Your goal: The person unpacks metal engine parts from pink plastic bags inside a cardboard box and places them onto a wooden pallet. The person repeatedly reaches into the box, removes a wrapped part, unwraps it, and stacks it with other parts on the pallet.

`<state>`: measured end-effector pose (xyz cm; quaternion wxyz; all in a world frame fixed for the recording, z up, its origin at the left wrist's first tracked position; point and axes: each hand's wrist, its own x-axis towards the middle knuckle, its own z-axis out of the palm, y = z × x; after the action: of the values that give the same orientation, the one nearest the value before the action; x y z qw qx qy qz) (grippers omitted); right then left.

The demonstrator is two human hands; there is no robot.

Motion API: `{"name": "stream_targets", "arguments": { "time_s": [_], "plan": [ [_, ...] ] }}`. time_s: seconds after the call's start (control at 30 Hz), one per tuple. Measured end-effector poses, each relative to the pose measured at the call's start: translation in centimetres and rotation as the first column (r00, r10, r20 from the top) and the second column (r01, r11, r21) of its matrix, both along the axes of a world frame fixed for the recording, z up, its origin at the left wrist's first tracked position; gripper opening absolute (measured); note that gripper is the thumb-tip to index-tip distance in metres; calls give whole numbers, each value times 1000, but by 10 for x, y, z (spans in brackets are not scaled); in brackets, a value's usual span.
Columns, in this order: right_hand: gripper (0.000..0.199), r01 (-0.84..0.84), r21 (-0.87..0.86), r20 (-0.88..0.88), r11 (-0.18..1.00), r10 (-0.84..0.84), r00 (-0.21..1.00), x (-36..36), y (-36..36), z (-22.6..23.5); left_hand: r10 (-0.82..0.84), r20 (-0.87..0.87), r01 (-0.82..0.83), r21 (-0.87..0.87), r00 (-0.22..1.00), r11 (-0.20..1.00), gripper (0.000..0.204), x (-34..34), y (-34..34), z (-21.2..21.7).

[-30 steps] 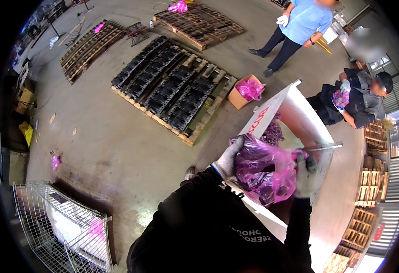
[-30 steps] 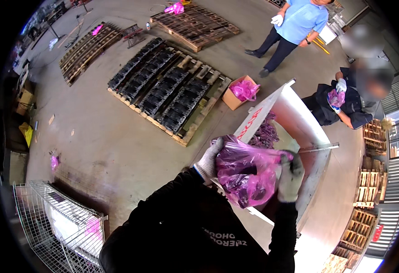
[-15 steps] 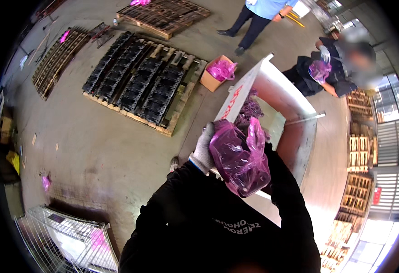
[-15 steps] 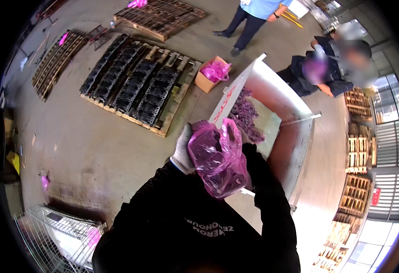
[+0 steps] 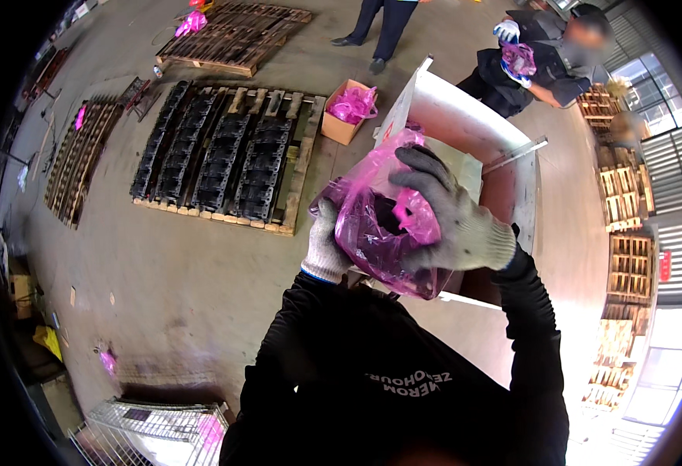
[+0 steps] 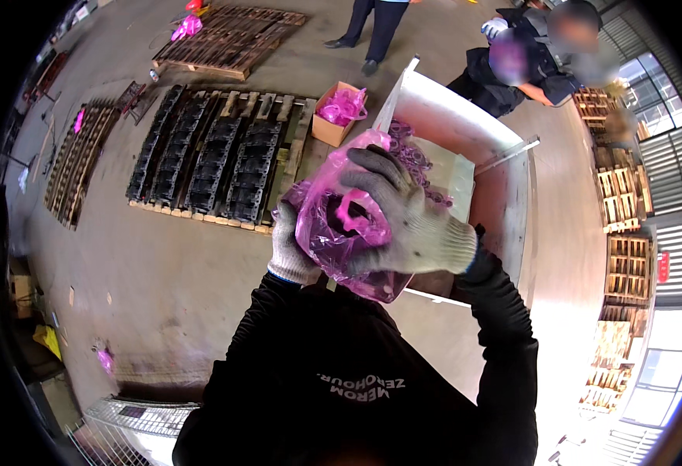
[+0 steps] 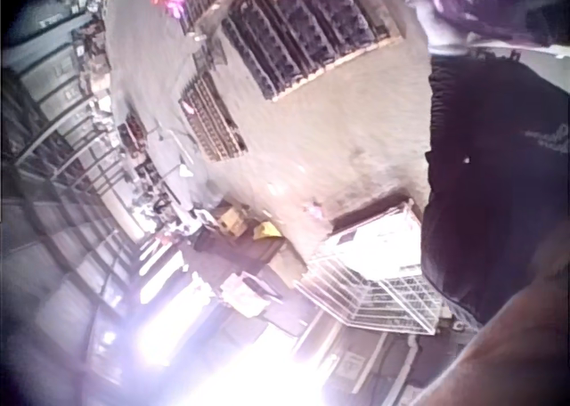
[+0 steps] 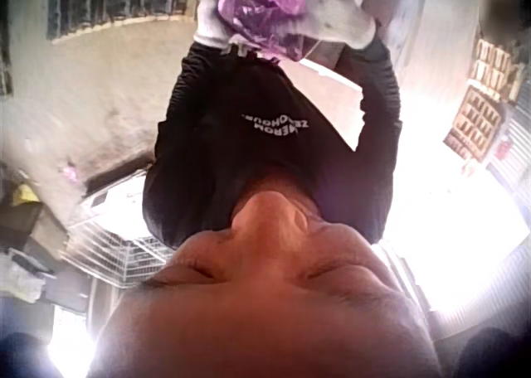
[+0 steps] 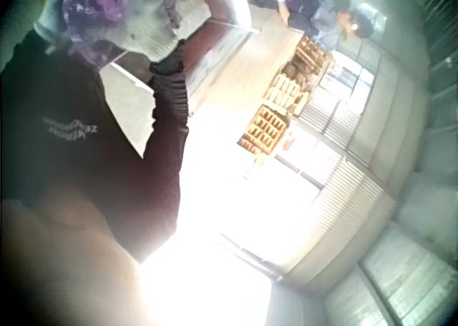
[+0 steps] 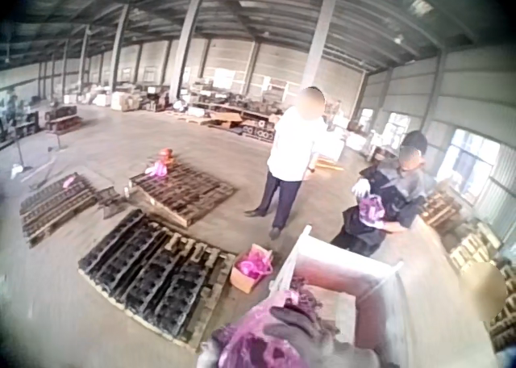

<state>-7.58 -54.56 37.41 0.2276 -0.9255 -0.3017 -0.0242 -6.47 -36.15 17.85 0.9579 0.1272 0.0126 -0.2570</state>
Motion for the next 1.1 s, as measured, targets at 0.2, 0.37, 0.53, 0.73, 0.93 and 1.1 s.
{"name": "stream_targets", "arguments": {
  "time_s": [0.2, 0.37, 0.53, 0.73, 0.93, 1.1],
  "plan": [
    [13, -314, 399, -344, 862, 458, 820, -28, -43, 1, 73, -74, -74, -10, 995, 997, 89, -3, 14, -9],
    [17, -51, 244, -289, 968, 123, 949, -70, -39, -15, 274, -171, -278, 1, 946, 961, 88, -1, 14, -6],
    [25, 260, 437, -209, 861, -184, 960, -79, -37, -63, 286, -103, -285, 15, 953, 958, 88, 3, 15, -3],
    [38, 433, -181, 317, 883, -364, 876, -43, -34, -107, 200, -101, -191, 91, 975, 977, 92, -4, 14, 3],
    [47, 337, -502, 53, 796, -360, 931, 14, -72, -199, 3, -157, -21, -109, 988, 994, 90, -11, 5, 15],
    [49, 198, -323, -347, 925, -311, 885, 0, -54, -244, -93, -199, 57, -180, 976, 982, 98, -12, -9, 4]
  ]
}}
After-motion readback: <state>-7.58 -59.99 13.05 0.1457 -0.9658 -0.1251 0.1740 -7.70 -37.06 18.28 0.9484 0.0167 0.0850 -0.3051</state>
